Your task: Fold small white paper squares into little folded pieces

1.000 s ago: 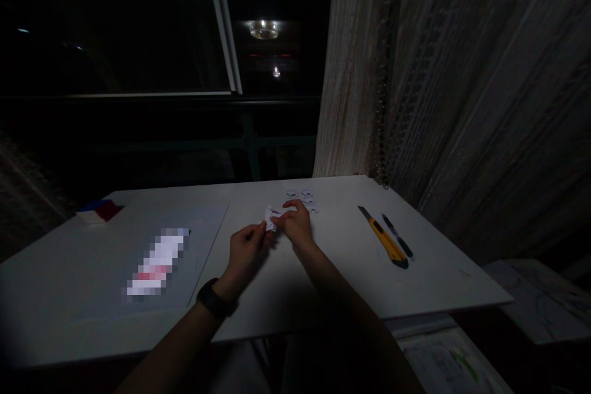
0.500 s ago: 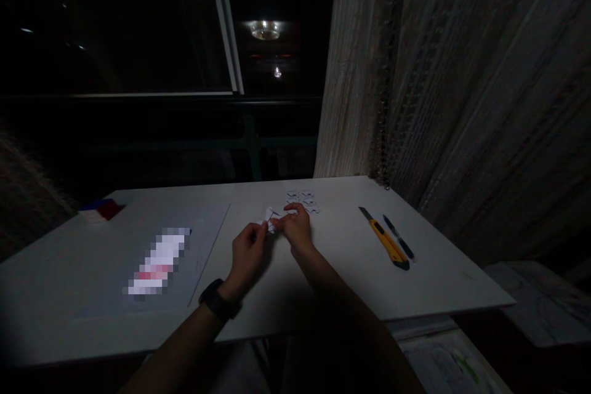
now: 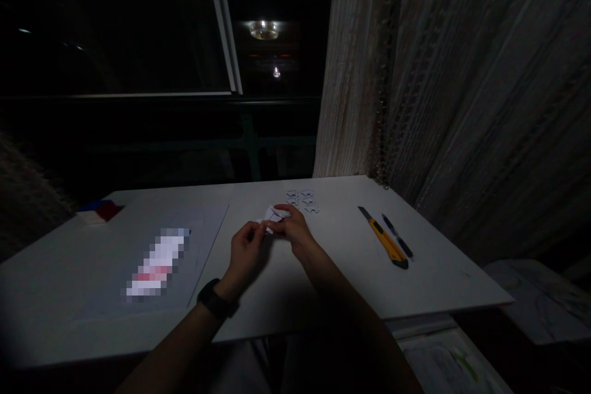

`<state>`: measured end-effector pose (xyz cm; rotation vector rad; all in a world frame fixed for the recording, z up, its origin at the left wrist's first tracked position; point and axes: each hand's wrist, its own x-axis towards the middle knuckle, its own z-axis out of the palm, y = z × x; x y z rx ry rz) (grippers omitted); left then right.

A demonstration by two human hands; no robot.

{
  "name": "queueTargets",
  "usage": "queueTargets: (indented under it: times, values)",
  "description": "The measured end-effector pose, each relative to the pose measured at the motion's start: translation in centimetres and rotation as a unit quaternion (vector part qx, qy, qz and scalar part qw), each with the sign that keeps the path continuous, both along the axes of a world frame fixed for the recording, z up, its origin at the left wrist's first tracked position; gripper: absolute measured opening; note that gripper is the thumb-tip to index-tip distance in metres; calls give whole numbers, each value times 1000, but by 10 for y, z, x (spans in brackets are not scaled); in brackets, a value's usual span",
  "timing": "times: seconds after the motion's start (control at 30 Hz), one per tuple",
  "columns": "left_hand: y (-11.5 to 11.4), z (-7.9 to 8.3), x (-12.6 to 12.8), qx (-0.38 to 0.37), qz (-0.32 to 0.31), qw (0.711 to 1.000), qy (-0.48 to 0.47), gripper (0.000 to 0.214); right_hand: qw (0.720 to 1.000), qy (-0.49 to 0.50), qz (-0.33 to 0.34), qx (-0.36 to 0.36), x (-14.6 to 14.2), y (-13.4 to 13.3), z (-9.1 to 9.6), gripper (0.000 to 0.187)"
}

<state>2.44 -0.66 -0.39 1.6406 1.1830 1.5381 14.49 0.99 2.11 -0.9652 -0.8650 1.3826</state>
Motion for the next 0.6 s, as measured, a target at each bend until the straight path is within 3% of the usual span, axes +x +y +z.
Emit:
queueTargets:
  times: [0.27, 0.6]
  values:
    - [-2, 1, 0, 3, -12, 1000, 27, 30, 998, 11, -62, 12, -6, 1, -5, 44]
    - [-2, 3, 1, -8, -12, 1000, 4, 30, 999, 15, -49, -6, -2, -1, 0, 42]
